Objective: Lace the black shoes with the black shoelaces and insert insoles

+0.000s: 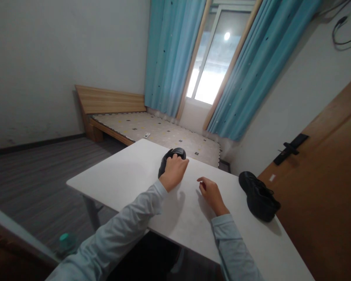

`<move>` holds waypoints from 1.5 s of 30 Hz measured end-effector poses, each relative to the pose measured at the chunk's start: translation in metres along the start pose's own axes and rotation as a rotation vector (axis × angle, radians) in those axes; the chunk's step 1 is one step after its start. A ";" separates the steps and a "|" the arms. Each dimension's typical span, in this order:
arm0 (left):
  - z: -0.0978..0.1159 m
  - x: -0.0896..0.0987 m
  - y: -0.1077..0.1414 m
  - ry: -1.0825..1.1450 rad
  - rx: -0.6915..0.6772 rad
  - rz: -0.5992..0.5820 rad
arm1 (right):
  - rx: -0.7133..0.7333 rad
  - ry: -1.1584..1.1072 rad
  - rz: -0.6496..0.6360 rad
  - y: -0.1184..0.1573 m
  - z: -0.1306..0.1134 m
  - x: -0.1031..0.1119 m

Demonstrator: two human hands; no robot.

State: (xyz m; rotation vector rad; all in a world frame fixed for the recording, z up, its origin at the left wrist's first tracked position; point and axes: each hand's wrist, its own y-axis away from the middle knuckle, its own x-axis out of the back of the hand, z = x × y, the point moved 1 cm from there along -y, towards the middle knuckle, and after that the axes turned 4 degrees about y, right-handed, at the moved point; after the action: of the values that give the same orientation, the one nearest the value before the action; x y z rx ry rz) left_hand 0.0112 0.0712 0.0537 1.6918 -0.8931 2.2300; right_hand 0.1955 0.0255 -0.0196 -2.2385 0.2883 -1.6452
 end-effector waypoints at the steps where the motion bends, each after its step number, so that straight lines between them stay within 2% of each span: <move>1: 0.008 0.000 0.002 0.007 -0.024 0.010 | -0.010 0.004 0.013 0.000 0.001 0.001; 5: 0.039 0.003 0.013 0.018 -0.095 0.027 | -0.064 0.007 0.072 0.000 0.003 0.008; 7: 0.052 0.003 0.018 0.024 -0.125 0.025 | -0.125 -0.065 0.135 0.000 0.004 0.011; 10: 0.070 -0.001 0.023 0.030 -0.161 0.053 | -0.271 -0.371 0.215 -0.001 0.006 0.016; 13: 0.084 -0.009 0.027 0.027 -0.193 0.084 | -0.347 -0.722 0.174 -0.002 0.007 0.016; 16: 0.095 -0.016 0.032 -0.012 -0.225 0.139 | -0.347 -0.840 0.136 -0.004 0.008 0.013; 20: 0.104 -0.022 0.041 -0.063 -0.253 0.160 | -0.364 -0.720 0.090 -0.003 0.012 0.013; 25: 0.117 -0.032 0.051 -0.035 -0.301 0.154 | -0.321 -0.430 0.128 0.002 0.027 0.025; 31: 0.132 -0.042 0.057 0.008 -0.312 0.183 | -0.396 -0.129 0.126 0.009 0.038 0.039; 34: 0.129 -0.043 0.054 0.053 -0.388 0.166 | -0.420 -0.053 0.077 0.011 0.041 0.041; 37: 0.116 -0.034 0.045 0.162 -0.615 0.105 | -0.412 -0.047 0.053 0.011 0.047 0.041; 38: 0.109 -0.028 0.039 0.225 -0.649 0.077 | -0.404 -0.067 0.055 0.012 0.049 0.041; 39: 0.101 -0.023 0.033 0.291 -0.621 0.055 | -0.393 -0.094 0.064 0.012 0.051 0.041; 42: 0.069 -0.007 0.009 0.368 -0.359 0.131 | -0.356 -0.189 0.089 0.012 0.056 0.039; 43: 0.058 -0.005 0.001 0.354 -0.268 0.145 | -0.351 -0.222 0.082 0.012 0.056 0.039; 45: 0.037 -0.009 -0.014 0.302 -0.126 0.104 | -0.360 -0.299 0.039 0.013 0.055 0.038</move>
State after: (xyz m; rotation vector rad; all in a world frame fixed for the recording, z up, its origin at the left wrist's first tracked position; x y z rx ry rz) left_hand 0.0505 0.0626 0.0560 1.2375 -1.0374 2.3557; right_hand 0.2599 0.0088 -0.0060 -2.6807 0.5829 -1.2929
